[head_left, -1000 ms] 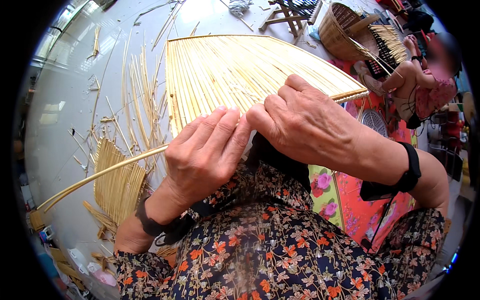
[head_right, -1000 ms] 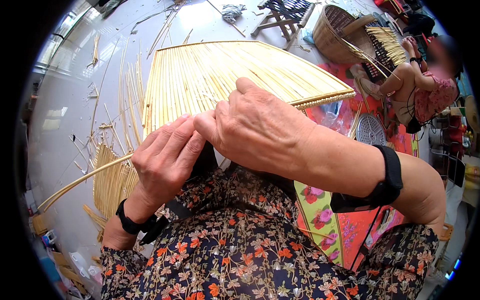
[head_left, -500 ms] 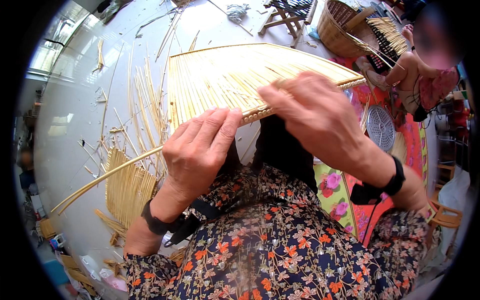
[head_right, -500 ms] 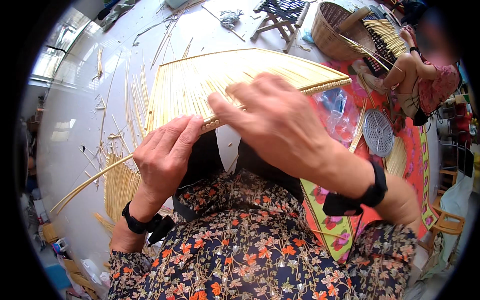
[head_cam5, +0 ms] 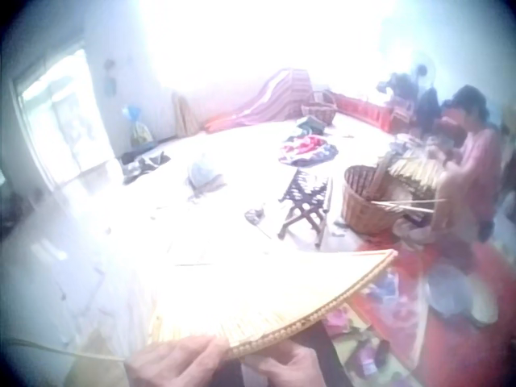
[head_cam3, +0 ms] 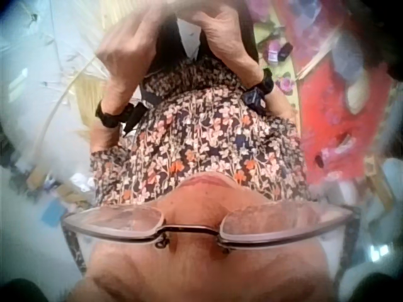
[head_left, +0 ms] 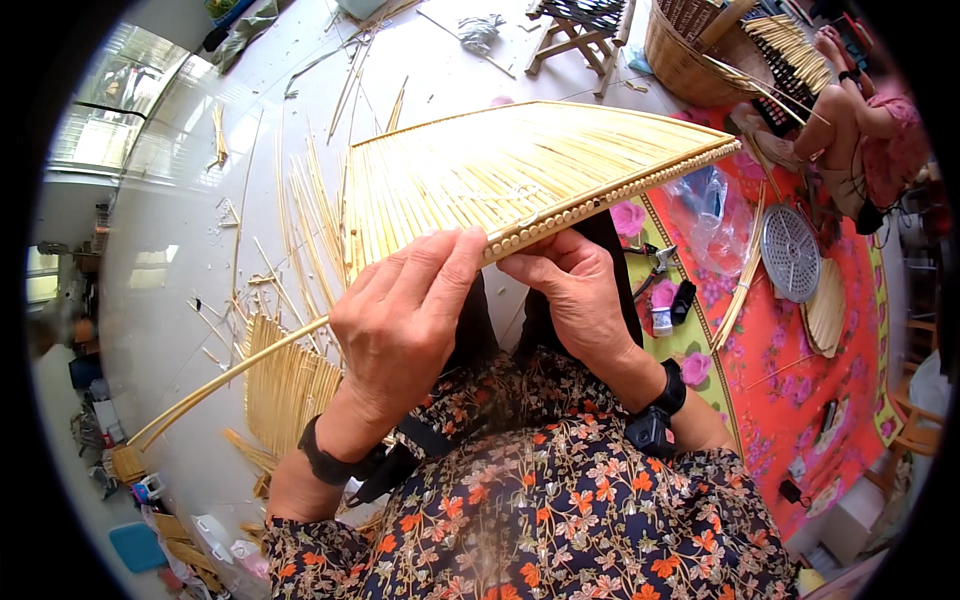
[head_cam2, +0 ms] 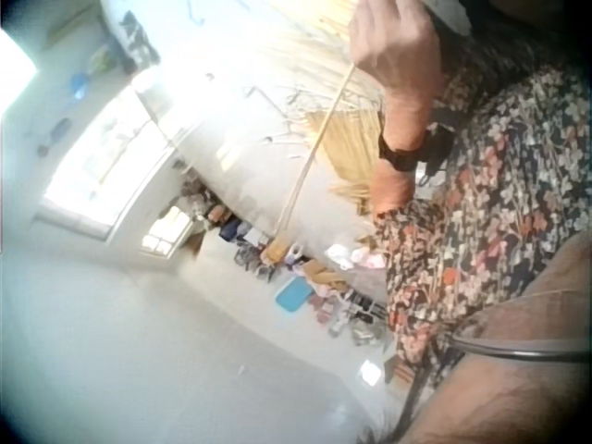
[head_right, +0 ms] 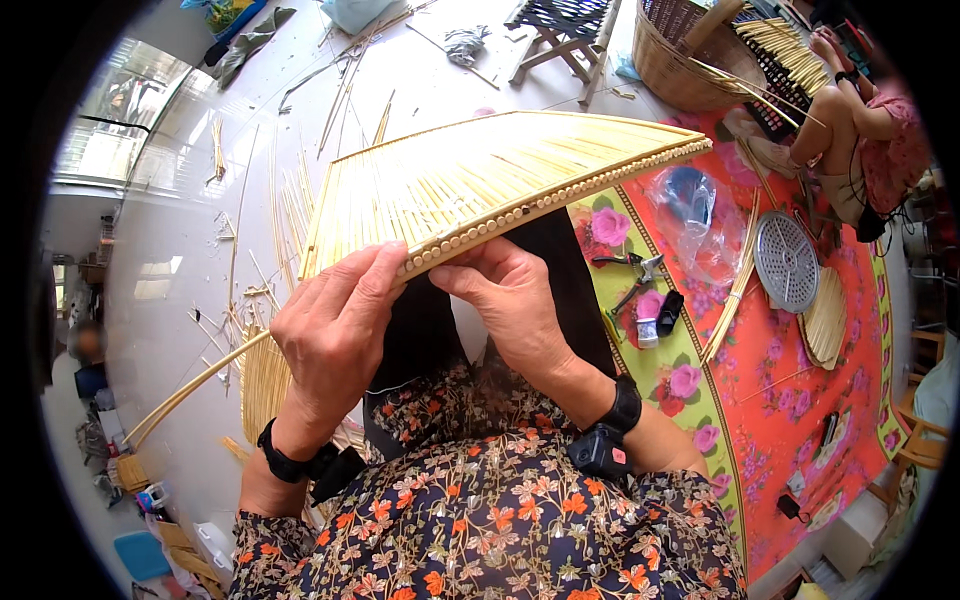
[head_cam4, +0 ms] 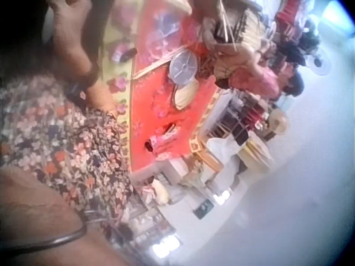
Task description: The person weaves a thin bamboo strip along the rim of a large, partially constructed basket. They use a needle to thread the strip through the existing structure, securing the edge. The task involves repetitive threading and pulling motions to integrate the new strip into the basket's frame.
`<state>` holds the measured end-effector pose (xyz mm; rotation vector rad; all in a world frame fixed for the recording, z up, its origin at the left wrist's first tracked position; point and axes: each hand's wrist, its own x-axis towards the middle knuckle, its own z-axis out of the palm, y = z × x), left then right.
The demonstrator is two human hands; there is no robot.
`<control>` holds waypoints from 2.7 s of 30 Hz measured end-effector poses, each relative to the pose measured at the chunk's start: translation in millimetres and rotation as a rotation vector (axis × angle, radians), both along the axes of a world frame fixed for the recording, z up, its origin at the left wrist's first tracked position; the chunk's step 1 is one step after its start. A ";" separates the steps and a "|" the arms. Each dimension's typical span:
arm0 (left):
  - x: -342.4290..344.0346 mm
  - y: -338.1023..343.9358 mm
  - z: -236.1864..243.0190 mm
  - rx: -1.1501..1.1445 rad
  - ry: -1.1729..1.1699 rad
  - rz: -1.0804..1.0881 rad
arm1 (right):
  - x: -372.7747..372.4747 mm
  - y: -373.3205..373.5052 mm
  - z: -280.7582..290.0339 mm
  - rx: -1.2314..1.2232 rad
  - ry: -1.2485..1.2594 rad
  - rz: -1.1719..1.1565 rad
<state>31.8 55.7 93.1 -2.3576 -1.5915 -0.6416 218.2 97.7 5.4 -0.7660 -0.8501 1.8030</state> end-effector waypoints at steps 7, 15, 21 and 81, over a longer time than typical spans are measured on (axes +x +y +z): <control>1.2 11.7 2.9 0.029 0.024 -0.028 | -14.6 1.6 -21.4 0.291 -0.055 -0.171; -7.7 29.0 11.0 0.064 -0.002 0.051 | 0.8 -14.5 -74.8 0.386 -0.400 -0.101; -2.5 10.2 3.6 0.026 0.018 -0.012 | 47.2 0.1 -47.8 0.244 0.092 -0.517; -14.0 24.7 60.2 -0.161 -0.093 0.075 | 19.9 29.0 45.4 0.392 -0.198 0.041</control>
